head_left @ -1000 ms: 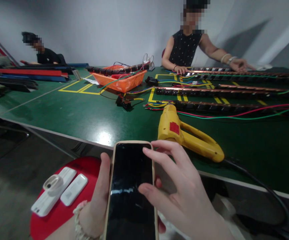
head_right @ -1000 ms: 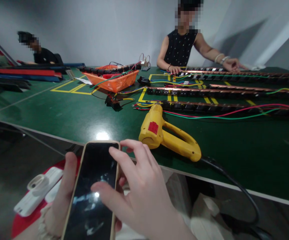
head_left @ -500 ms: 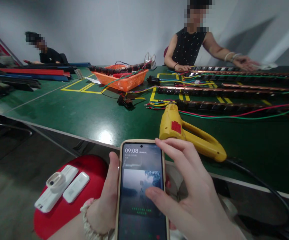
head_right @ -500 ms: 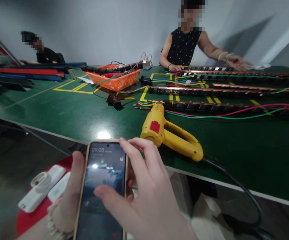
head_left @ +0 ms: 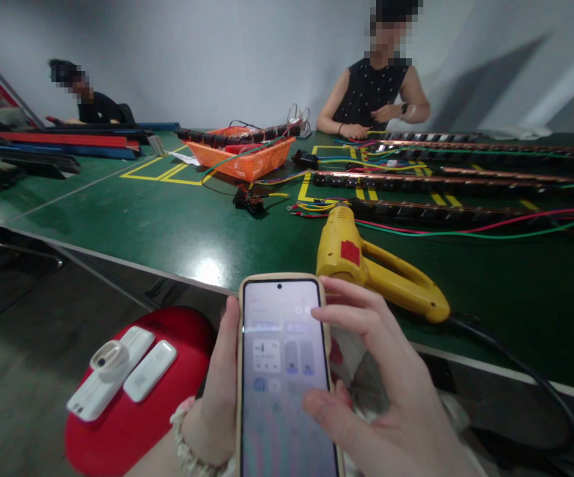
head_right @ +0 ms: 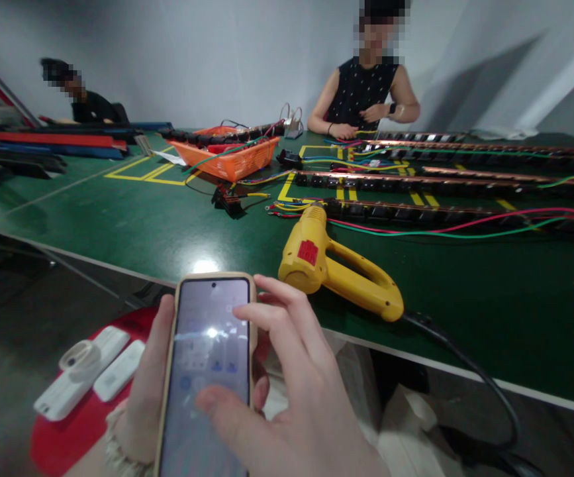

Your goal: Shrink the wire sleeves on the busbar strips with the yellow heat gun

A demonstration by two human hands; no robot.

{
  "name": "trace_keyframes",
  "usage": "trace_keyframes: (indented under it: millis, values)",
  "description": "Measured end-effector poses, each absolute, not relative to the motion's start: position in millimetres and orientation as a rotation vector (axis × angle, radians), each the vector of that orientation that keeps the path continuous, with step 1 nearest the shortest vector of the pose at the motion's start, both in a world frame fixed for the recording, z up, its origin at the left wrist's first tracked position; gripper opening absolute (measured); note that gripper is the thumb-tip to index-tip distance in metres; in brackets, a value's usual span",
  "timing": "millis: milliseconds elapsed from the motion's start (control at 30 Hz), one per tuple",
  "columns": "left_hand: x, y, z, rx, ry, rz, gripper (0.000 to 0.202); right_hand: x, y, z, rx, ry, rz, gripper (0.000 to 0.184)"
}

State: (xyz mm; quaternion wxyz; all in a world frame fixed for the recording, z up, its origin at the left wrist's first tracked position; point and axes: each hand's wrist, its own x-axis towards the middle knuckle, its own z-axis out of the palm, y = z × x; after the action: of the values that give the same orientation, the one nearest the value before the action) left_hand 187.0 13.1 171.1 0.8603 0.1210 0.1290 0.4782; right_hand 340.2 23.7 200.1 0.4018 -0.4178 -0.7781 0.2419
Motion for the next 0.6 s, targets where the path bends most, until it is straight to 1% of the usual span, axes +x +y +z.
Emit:
trace_keyframes:
  millis: [100, 300, 467, 600]
  values:
    - [186.8, 12.4, 170.4, 0.296, 0.275, 0.988, 0.082, 339.4, 23.7, 198.1, -1.087, -1.988, 0.578, 0.057]
    - [186.1, 10.9, 170.3, 0.283, 0.243, 0.985, 0.08, 335.6, 18.7, 197.8, -1.07, -1.912, 0.578, 0.065]
    - [187.8, 7.1, 170.7, 0.334, 0.261, 0.996, 0.074, 332.5, 17.5, 194.1, -1.071, -1.911, 0.602, 0.078]
    - [187.9, 5.0, 172.0, 0.335, 0.244, 0.965, 0.082, 332.5, 15.9, 191.7, -1.051, -1.928, 0.63, 0.085]
